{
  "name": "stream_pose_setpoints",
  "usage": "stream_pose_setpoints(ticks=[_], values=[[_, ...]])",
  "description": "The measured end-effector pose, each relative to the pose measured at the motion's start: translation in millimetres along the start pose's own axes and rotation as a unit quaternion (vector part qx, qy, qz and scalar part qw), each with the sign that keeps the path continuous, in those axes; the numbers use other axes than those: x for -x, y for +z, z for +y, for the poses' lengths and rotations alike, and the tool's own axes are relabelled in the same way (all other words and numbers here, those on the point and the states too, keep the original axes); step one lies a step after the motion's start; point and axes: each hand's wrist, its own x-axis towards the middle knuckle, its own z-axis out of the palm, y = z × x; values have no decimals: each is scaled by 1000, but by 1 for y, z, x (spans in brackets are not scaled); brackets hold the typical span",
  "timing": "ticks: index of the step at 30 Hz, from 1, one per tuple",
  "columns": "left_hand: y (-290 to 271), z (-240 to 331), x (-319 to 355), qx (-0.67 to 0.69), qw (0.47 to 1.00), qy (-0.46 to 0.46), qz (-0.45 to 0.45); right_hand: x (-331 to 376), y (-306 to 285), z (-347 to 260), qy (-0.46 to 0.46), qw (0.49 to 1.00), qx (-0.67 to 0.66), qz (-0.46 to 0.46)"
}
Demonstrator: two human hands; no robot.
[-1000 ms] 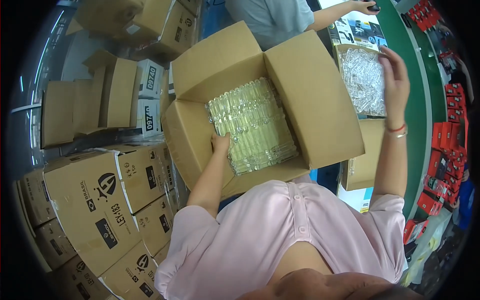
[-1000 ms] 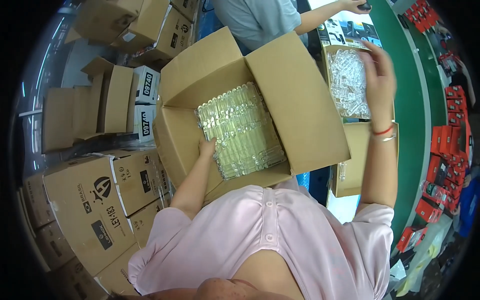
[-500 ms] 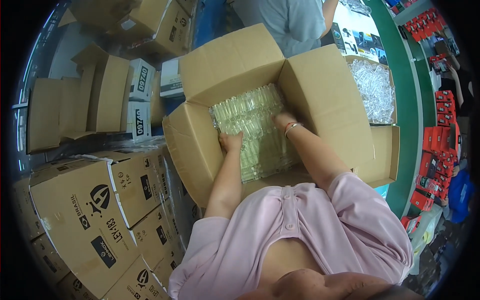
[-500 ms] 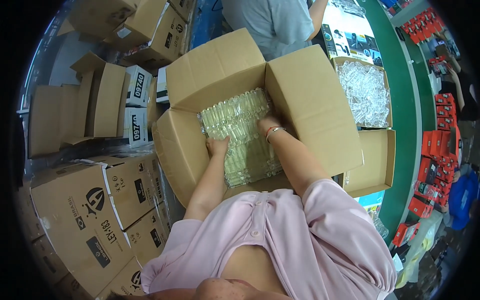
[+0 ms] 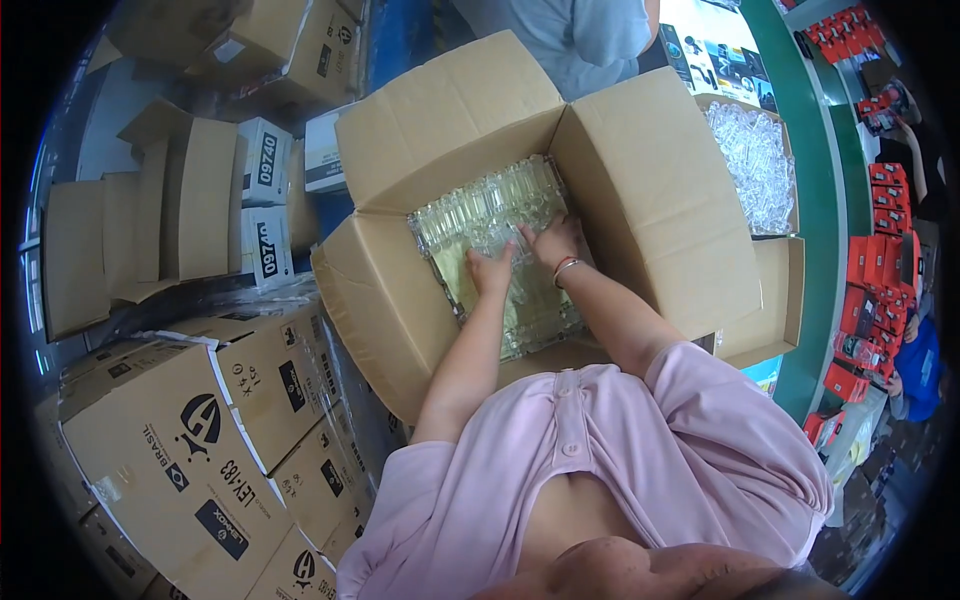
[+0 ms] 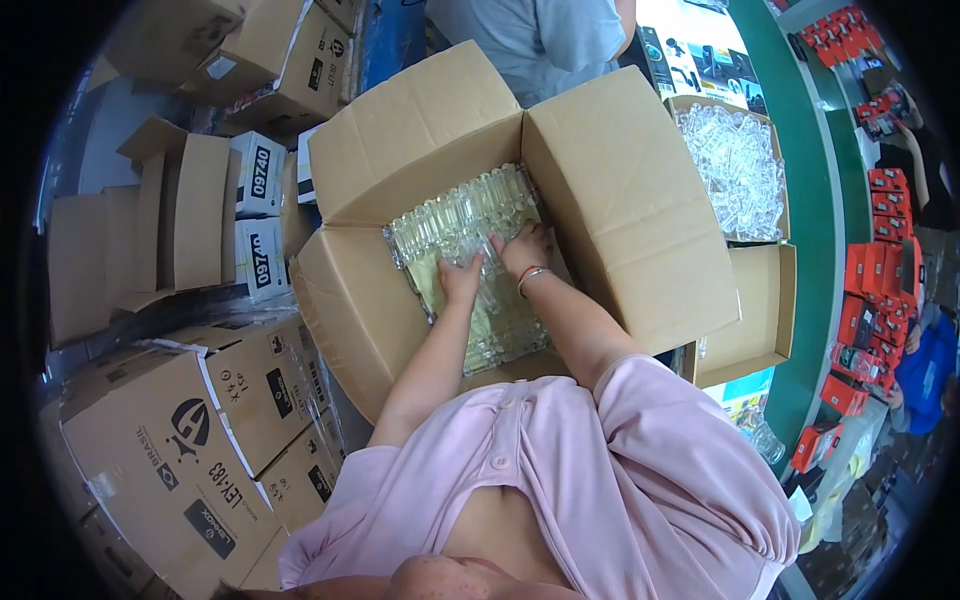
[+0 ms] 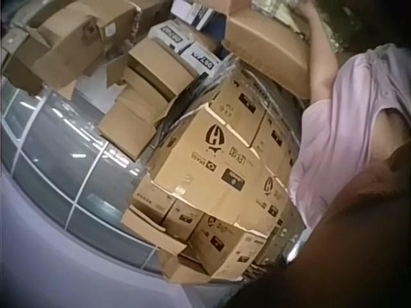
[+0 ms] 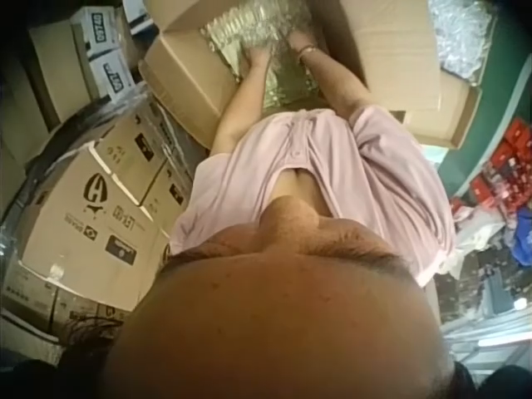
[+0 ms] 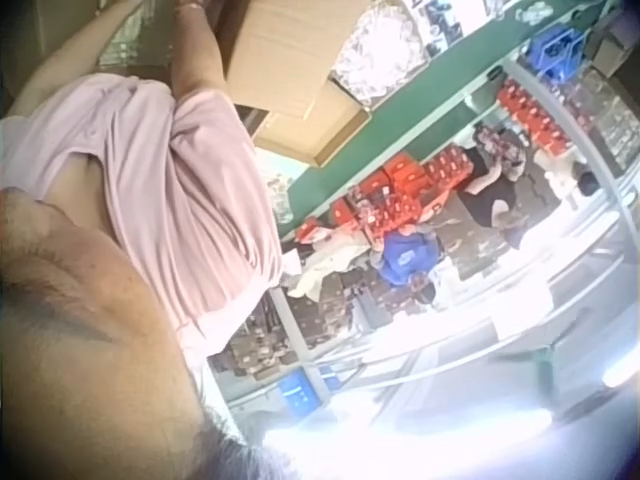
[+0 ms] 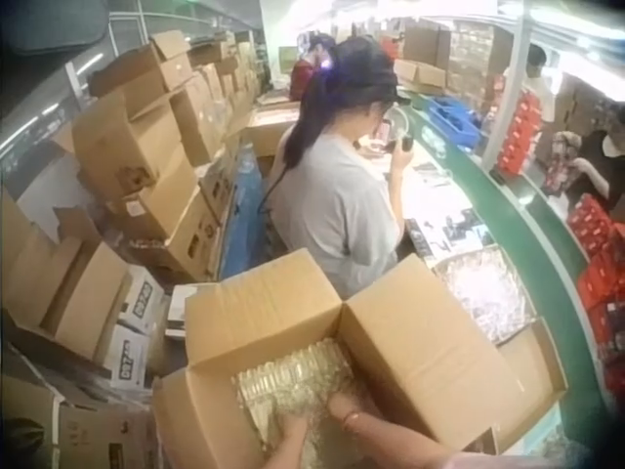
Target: Packing glass vials into cardboard boxes with protective padding.
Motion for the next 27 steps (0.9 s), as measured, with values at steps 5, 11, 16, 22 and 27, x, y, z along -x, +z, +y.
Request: stream_pose_setpoints(ticks=[5,11,16,22,27], values=[[11,7,-1,19,998,15,-56,-6,6,8,-57,996,-63,35],[17,-12,-23,217,966,-10,-136,5,5,-21,-48,969,-240,-39],[12,26,5,451,841,-58,-293,-1,-8,3,-15,908,-405,-111],[-21,68,29,436,847,30,-302,23,-44,-13,-50,854,-511,-86],[-55,164,97,488,821,192,-227,70,-158,-22,-235,807,-536,79]])
